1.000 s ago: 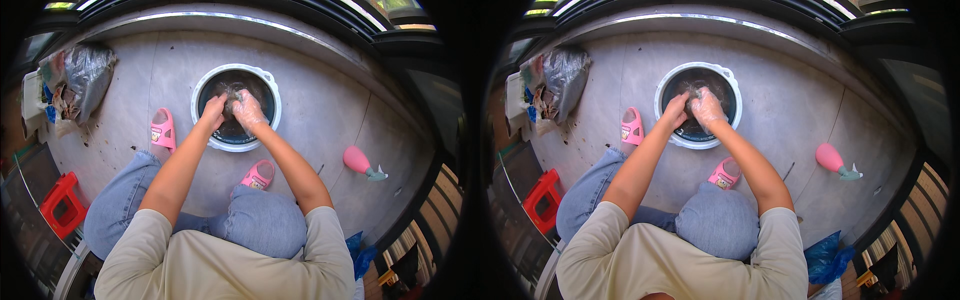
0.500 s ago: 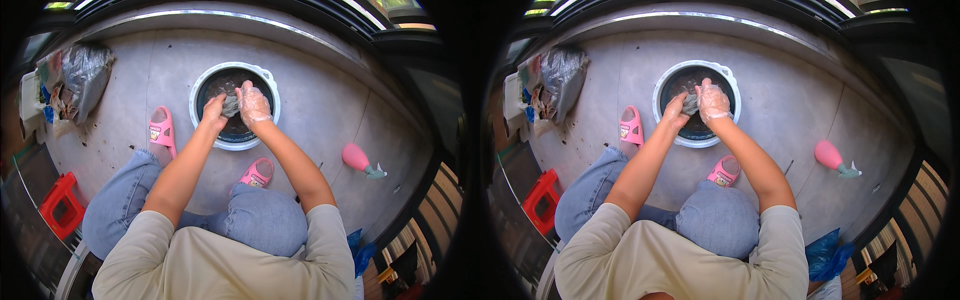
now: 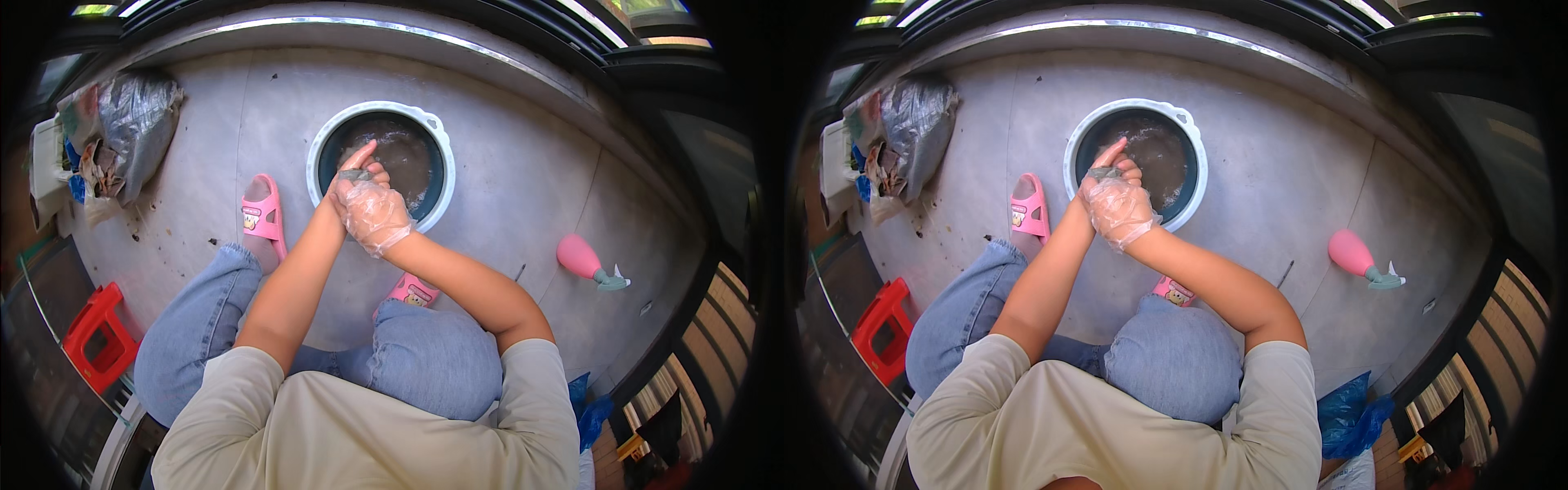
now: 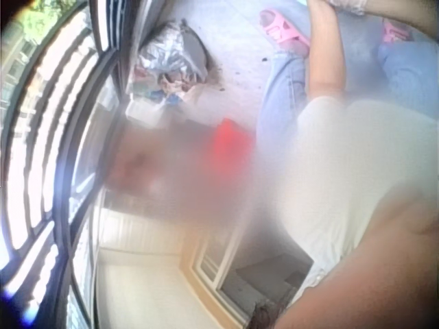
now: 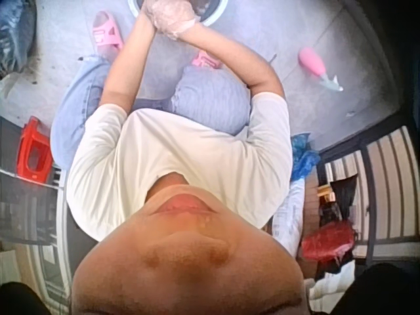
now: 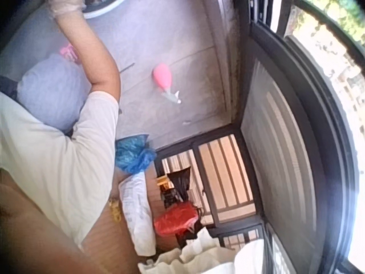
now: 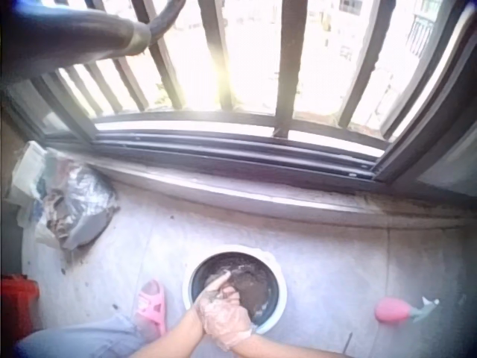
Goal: The person sits on the balcony floor and cleans the metal window frame using a cloth and a screwdriver. They dip the cloth into a bucket of water, wipe the frame, and use the screwdriver to scrape debris from the grooves. The person repeats this process, occasionally rinsing the cloth in the bucket.
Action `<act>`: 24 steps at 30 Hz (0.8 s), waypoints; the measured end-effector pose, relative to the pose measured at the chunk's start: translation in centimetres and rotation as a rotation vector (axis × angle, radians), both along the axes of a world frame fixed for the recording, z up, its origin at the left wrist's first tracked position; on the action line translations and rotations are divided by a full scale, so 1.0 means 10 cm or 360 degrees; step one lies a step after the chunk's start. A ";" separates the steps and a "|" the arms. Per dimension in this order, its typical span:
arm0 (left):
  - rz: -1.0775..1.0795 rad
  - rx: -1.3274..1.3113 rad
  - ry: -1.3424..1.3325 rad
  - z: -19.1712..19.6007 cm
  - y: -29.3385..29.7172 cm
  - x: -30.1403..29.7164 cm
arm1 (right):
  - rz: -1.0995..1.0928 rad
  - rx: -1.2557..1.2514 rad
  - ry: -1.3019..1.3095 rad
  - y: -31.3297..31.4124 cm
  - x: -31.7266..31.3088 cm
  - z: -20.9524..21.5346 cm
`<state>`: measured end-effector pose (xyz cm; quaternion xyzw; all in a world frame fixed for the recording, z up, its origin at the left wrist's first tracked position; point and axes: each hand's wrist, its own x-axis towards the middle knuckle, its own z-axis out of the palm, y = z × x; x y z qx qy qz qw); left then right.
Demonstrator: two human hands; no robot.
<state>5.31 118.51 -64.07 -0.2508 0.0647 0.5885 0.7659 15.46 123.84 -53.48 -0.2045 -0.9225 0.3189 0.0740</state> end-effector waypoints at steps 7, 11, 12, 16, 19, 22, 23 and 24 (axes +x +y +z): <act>-0.0053 -0.1399 0.1091 0.69 0.25 0.21 | -0.0436 -0.0130 -0.0262 0.46 -0.14 -0.28; -0.0030 -0.1336 0.1521 0.22 0.03 0.14 | -0.0476 -0.0291 -0.0649 0.55 -0.13 -0.42; -0.0098 -0.1377 0.1468 0.24 0.09 0.14 | -0.0500 -0.0140 -0.0621 0.52 -0.09 -0.50; -0.0186 -0.1400 0.1289 0.17 0.06 0.18 | -0.0164 -0.0300 -0.0877 0.49 -0.04 -0.69; -0.0100 -0.1312 0.1051 0.31 0.13 0.21 | -0.0312 -0.0660 -0.0658 0.51 -0.07 -0.35; -0.0051 -0.0867 0.0578 0.38 0.09 0.06 | -0.0105 -0.0481 -0.0266 0.22 -0.05 0.03; 0.0016 -0.0469 0.0341 0.01 -0.06 -0.01 | -0.0046 -0.0246 -0.0151 0.11 0.00 0.03; -0.0078 -0.0369 0.0347 0.07 -0.06 -0.06 | -0.0020 -0.0144 -0.0128 0.08 0.00 0.15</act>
